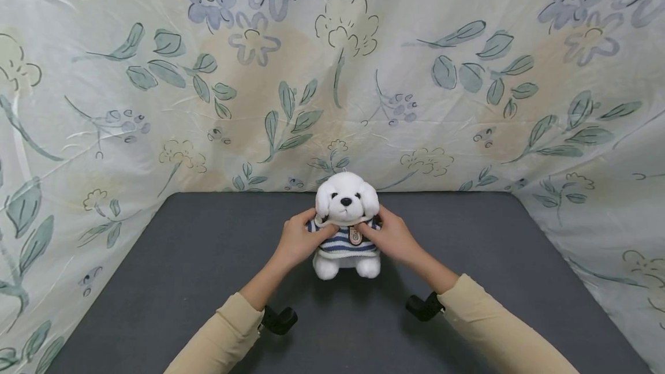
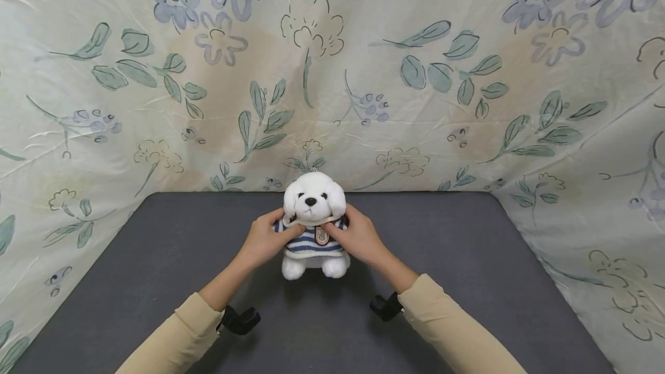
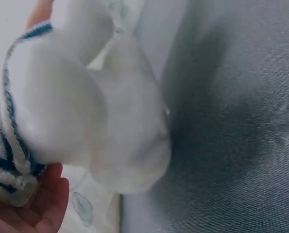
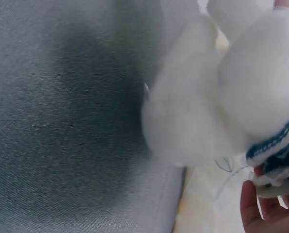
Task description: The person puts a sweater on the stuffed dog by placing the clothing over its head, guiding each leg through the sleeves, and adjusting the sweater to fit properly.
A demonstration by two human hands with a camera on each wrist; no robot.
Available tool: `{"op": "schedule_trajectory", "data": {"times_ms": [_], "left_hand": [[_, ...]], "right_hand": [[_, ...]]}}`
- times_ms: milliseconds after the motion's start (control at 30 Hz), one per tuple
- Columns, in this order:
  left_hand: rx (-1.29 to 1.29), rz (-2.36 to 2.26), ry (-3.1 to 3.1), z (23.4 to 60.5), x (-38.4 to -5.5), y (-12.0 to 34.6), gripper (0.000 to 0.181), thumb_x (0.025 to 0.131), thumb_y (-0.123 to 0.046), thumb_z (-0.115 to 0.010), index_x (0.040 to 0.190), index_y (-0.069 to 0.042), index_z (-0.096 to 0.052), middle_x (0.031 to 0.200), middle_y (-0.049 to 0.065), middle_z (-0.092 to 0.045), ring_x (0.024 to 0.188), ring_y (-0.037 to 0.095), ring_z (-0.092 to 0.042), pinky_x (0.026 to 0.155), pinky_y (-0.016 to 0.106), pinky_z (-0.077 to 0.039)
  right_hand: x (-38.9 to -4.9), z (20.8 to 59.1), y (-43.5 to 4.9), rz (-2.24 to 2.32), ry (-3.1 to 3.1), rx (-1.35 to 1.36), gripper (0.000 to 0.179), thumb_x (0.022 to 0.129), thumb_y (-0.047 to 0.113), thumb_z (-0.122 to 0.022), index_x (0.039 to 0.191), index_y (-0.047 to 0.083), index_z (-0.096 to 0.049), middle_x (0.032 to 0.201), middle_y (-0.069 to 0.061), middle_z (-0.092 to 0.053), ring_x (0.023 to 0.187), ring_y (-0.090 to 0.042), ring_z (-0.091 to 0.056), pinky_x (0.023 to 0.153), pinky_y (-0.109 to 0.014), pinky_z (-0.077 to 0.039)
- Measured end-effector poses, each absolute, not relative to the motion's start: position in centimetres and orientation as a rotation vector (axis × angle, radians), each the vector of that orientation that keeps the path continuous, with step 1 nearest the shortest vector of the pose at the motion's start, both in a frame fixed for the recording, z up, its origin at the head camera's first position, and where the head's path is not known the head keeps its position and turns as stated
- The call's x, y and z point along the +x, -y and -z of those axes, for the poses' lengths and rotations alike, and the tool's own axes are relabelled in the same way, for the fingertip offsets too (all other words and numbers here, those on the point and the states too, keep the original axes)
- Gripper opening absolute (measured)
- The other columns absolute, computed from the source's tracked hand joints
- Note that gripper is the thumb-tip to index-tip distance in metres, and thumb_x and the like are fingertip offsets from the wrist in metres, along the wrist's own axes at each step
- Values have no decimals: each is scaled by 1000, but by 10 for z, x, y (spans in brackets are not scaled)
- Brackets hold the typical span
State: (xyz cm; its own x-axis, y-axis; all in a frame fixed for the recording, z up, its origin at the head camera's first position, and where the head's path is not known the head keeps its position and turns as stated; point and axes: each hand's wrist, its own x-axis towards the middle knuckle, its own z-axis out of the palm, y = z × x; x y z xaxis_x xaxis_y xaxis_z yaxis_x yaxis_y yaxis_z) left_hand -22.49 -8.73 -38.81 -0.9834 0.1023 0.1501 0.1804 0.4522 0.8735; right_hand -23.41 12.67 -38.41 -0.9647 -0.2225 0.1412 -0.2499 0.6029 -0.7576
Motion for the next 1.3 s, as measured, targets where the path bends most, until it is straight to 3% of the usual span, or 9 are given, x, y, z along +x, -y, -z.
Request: {"op": "schedule_trajectory", "data": {"times_ms": [367, 600, 733, 833, 967, 1167, 1300], "left_hand": [[-216, 1564, 2766, 386, -225, 87, 35, 80, -52, -63, 93, -19, -67, 73, -4, -66, 65, 10, -60, 58, 27, -47], [-147, 1569, 2858, 395, -230, 84, 46, 81, -59, -58, 77, -13, -64, 63, -2, -59, 54, 13, -53, 49, 24, -39], [-72, 1634, 2890, 402, -237, 82, 50, 80, -60, -58, 80, -11, -66, 65, 1, -60, 56, 19, -58, 49, 28, -44], [-14, 1693, 2892, 407, -243, 82, 51, 81, -58, -58, 90, -9, -69, 77, 4, -64, 62, 18, -62, 57, 32, -51], [42, 1706, 2900, 411, -251, 83, 51, 84, -55, -57, 96, -7, -70, 85, 7, -65, 65, 13, -61, 59, 30, -52], [91, 1683, 2915, 414, -255, 86, 53, 86, -55, -53, 99, -6, -70, 83, 6, -65, 65, 13, -58, 58, 29, -48], [85, 1703, 2887, 419, -258, 90, 51, 87, -53, -52, 91, -5, -70, 75, 4, -63, 64, 13, -56, 59, 30, -46]], "right_hand": [[-234, 378, -131, -1418, 2950, 324, 54, 84, 50, -59, 123, 13, -54, 110, -6, -62, 94, -17, -60, 73, -33, -48], [-242, 386, -133, -1486, 3050, 220, 63, 85, 57, -53, 126, 9, -54, 115, -8, -61, 105, -21, -56, 85, -39, -46], [-247, 391, -134, -1536, 3077, 168, 68, 87, 59, -49, 128, 5, -51, 120, -11, -58, 112, -26, -53, 90, -43, -43], [-250, 394, -134, -1583, 3079, 110, 67, 89, 57, -46, 128, 3, -50, 117, -12, -58, 106, -24, -55, 85, -41, -44], [-252, 399, -136, -1657, 3067, 23, 59, 91, 54, -45, 121, 3, -52, 105, -10, -58, 83, -18, -53, 72, -37, -44], [-256, 408, -137, -1727, 3033, -3, 55, 92, 50, -46, 121, 3, -53, 95, -8, -58, 75, -16, -53, 71, -37, -48], [-259, 412, -136, -1726, 3031, -10, 51, 94, 47, -45, 118, 3, -52, 80, -6, -51, 72, -16, -51, 72, -37, -48]]}}
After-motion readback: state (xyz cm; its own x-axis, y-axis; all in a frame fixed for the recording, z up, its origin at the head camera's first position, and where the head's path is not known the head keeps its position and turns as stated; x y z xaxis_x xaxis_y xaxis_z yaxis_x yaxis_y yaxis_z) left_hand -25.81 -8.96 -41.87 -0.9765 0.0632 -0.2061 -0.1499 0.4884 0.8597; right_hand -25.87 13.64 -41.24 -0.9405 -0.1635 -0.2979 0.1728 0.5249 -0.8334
